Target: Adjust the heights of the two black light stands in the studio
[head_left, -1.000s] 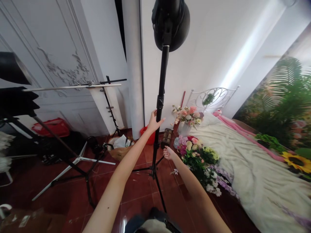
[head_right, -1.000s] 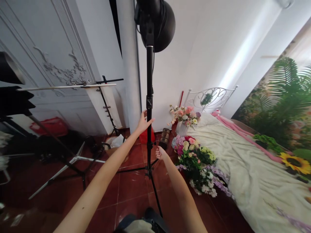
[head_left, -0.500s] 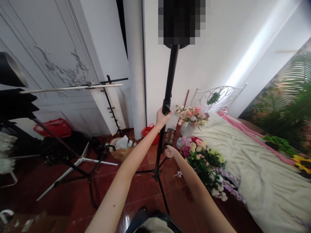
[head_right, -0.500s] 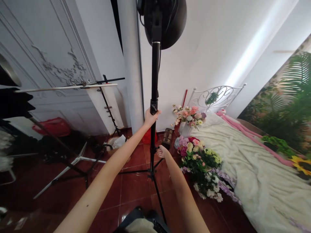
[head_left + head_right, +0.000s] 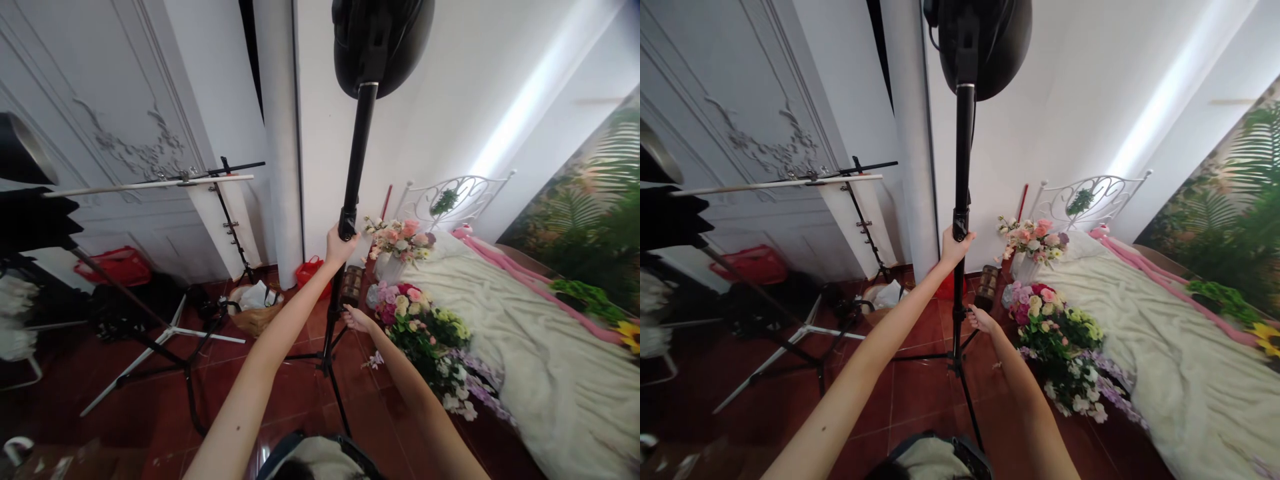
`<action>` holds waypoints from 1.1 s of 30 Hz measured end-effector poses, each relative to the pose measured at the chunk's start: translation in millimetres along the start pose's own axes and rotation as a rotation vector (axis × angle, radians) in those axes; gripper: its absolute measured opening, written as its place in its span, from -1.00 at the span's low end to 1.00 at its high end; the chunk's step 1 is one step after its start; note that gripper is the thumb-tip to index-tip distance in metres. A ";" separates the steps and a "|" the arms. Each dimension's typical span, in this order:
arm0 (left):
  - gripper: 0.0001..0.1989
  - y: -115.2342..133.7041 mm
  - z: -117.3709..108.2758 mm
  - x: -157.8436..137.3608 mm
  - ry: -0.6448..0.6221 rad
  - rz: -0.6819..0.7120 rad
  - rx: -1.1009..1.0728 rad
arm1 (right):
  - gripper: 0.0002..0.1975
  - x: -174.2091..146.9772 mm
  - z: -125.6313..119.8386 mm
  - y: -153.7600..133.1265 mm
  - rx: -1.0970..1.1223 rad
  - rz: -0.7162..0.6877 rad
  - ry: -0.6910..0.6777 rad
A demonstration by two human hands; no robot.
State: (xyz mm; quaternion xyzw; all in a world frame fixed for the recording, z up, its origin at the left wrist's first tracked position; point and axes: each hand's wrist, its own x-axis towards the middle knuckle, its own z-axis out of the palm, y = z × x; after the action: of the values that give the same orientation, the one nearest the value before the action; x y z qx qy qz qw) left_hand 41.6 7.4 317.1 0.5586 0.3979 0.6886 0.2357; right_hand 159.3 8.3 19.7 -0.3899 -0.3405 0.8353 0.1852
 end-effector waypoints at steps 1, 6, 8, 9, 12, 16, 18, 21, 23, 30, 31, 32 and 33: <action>-0.87 0.1 -0.1 0.1 0.002 -0.001 0.003 | -0.59 0.8 -1.3 2.8 -0.027 -0.040 0.013; -0.88 1.2 -1.0 0.4 -0.011 0.000 0.013 | -0.55 0.4 -9.4 -3.7 -0.186 0.042 -0.011; -0.88 0.8 -1.3 0.8 -0.009 0.005 0.018 | -0.54 -2.0 -14.0 -14.8 -0.321 0.088 0.071; -0.88 0.2 -1.4 1.0 -0.007 0.009 0.020 | -0.55 -3.7 -16.8 -21.2 -0.398 0.096 0.113; -0.89 -1.9 -1.1 1.7 -0.007 0.015 0.028 | -0.57 -10.1 -26.5 -39.6 -0.581 0.095 0.111; -0.89 -3.6 0.2 2.0 -0.009 0.016 0.028 | -0.59 -14.6 -37.5 -54.4 -0.648 0.125 -0.006; -0.89 -3.4 0.9 2.0 -0.004 0.025 0.024 | -0.61 -12.6 -41.0 -56.1 -0.616 0.170 -0.047; -0.88 -2.6 1.5 2.0 0.002 0.029 0.020 | -0.71 -6.8 -45.1 -52.6 -0.515 0.199 -0.105; -0.89 -2.5 1.8 2.1 0.000 0.026 0.017 | -0.77 -4.1 -47.3 -47.7 -0.448 0.161 -0.104; -0.86 -6.4 3.4 1.7 0.011 0.007 -0.014 | -0.75 -11.3 -46.0 -32.3 -0.320 0.003 -0.061; -0.86 -6.8 3.6 1.7 0.008 0.004 -0.016 | -0.73 -12.5 -44.6 -30.8 -0.306 -0.019 -0.055; -0.87 -7.0 3.6 1.7 0.007 0.004 -0.013 | -0.70 -13.5 -43.0 -29.3 -0.296 -0.042 -0.042; -0.87 -7.2 3.6 1.9 0.007 0.006 -0.008 | -0.67 -14.2 -41.3 -27.9 -0.290 -0.064 -0.025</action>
State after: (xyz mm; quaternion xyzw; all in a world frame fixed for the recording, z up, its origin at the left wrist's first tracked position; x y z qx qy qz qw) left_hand 43.6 14.0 312.6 0.5564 0.3944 0.6927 0.2345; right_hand 201.6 37.2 27.9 -0.3911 -0.4720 0.7759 0.1490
